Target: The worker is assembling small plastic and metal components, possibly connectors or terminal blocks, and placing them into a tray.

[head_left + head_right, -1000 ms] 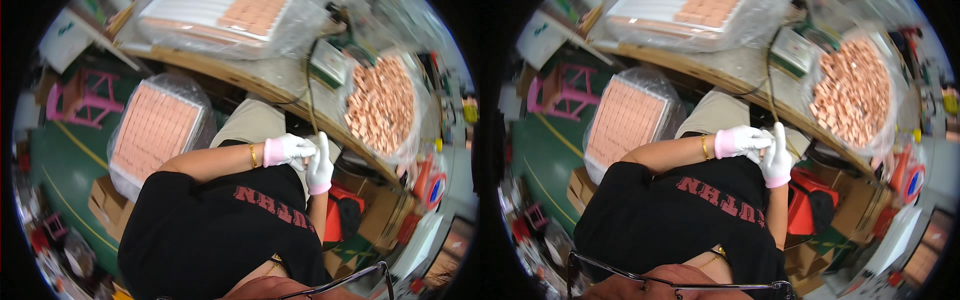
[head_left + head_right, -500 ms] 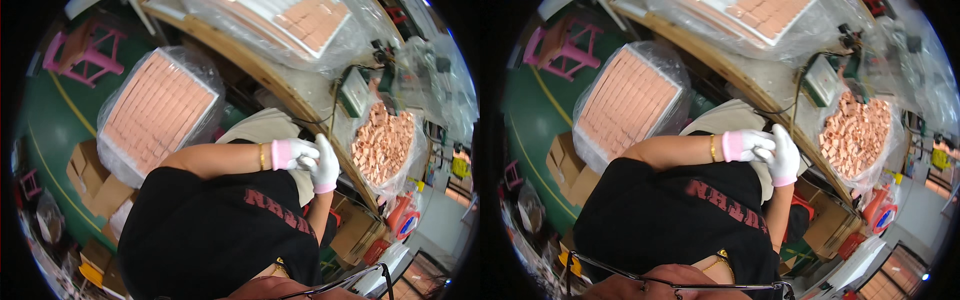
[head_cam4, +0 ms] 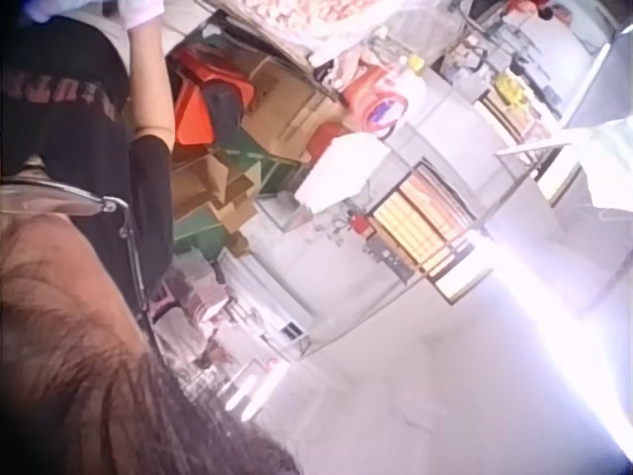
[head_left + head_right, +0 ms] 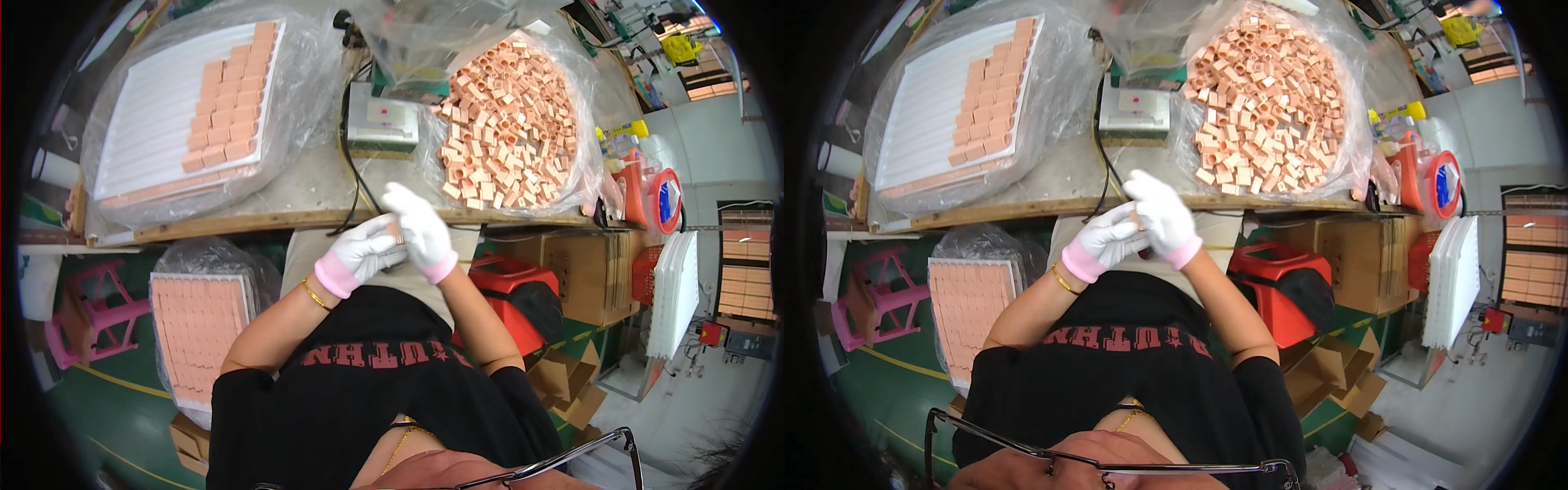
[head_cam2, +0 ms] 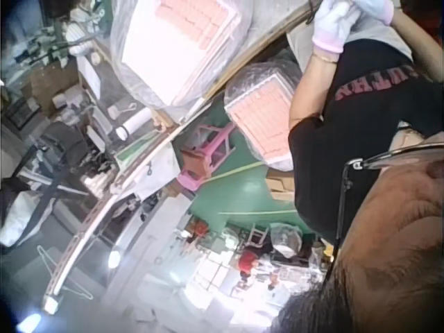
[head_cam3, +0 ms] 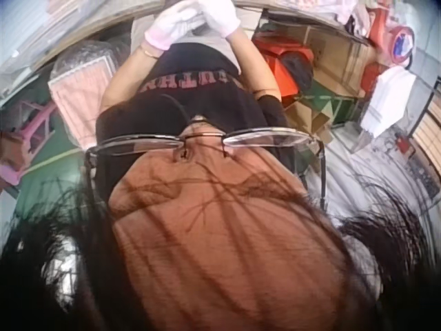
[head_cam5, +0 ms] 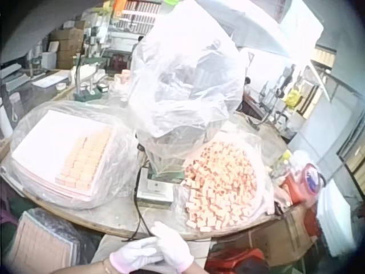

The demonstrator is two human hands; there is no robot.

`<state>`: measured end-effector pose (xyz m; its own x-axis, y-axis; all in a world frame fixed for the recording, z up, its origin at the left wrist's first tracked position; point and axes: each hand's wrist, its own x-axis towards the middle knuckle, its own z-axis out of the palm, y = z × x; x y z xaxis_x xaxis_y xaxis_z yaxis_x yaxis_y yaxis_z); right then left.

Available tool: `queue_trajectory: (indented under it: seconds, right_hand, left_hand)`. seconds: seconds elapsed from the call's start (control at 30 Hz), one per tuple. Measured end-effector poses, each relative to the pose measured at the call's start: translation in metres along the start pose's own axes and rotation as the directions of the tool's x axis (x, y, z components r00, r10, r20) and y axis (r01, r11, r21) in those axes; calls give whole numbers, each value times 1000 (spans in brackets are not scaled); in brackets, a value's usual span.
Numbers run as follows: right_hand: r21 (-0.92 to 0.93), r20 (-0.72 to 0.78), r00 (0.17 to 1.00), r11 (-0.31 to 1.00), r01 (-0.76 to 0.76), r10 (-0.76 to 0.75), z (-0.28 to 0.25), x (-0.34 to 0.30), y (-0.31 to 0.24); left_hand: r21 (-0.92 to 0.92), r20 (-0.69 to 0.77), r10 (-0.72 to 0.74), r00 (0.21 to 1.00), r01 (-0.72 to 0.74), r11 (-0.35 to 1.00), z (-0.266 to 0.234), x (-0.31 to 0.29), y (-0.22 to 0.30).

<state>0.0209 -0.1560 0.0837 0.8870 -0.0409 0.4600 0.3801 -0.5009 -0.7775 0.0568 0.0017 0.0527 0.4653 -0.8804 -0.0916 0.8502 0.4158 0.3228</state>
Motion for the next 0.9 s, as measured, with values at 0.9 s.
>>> queue_trajectory:
  seconds: [0.9]
  right_hand:
    - [-154, 144, 985, 985, -74, 96, -56, 81, 38]
  left_hand:
    - [986, -13, 473, 881, -67, 152, 12, 70, 85]
